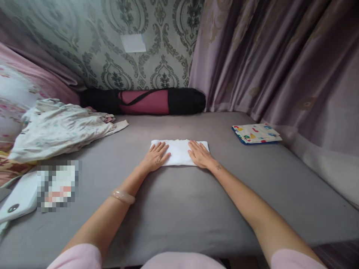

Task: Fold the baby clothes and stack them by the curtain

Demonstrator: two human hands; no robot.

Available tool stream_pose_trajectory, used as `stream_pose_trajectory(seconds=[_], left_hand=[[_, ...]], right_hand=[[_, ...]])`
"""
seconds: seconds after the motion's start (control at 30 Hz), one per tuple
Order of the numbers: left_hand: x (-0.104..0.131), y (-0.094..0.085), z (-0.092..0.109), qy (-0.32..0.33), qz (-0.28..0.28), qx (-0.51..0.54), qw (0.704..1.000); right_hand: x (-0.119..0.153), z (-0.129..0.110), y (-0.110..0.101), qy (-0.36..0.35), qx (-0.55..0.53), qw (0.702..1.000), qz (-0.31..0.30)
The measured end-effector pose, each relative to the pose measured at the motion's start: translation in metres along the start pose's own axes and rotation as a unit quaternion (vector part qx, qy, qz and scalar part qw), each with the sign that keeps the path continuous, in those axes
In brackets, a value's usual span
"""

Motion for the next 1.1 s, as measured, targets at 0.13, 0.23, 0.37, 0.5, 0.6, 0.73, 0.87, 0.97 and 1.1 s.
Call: stream_pose_trajectory(seconds=[0.13, 0.23, 0.37, 0.5, 0.6, 0.73, 0.87, 0.97, 1.1], left_hand=[[0.019, 0.003, -0.025, -0.029, -0.006, 0.020, 0.999], [0.033, 0.001, -0.034, -0.042, 0.013, 0.036, 0.998], [0.042, -0.005, -0.035, -0.056, 0.057, 0.048, 0.996], [0.043, -0.006, -0.029, -0.043, 0.064, 0.033, 0.997], [0.043, -0.005, -0.028, -0.043, 0.052, 0.025, 0.997], [0.043, -0.003, -0.029, -0.048, 0.030, 0.028, 0.998], [0.043, -0.004, -0.029, -0.053, 0.043, 0.038, 0.997], [0.044, -0.006, -0.029, -0.047, 0.057, 0.045, 0.996], [0.046, -0.008, -0.027, -0.040, 0.059, 0.048, 0.996]], right_hand=[[0.011, 0.026, 0.001, 0.032, 0.008, 0.999, -0.009], [0.021, 0.043, -0.002, 0.063, 0.017, 0.998, -0.017], [0.029, 0.042, -0.020, 0.118, 0.053, 0.991, 0.032], [0.019, 0.018, -0.023, 0.062, 0.045, 0.995, 0.069], [0.009, 0.019, -0.003, 0.063, 0.020, 0.997, 0.028], [0.004, 0.033, 0.014, 0.073, 0.010, 0.997, 0.005], [0.003, 0.037, 0.011, 0.072, 0.011, 0.997, -0.008], [0.002, 0.027, 0.001, 0.087, 0.010, 0.996, -0.024], [-0.001, -0.009, -0.015, 0.041, 0.017, 0.999, 0.010]])
Point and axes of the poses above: each hand's wrist, its own x-axis away from the middle knuckle, its own y-axis out of the palm, z = x × y, the point moved 6 cm from there along -x, towards the middle knuckle, and after that the axes turned 7 degrees about -z, right-handed, at the moved point
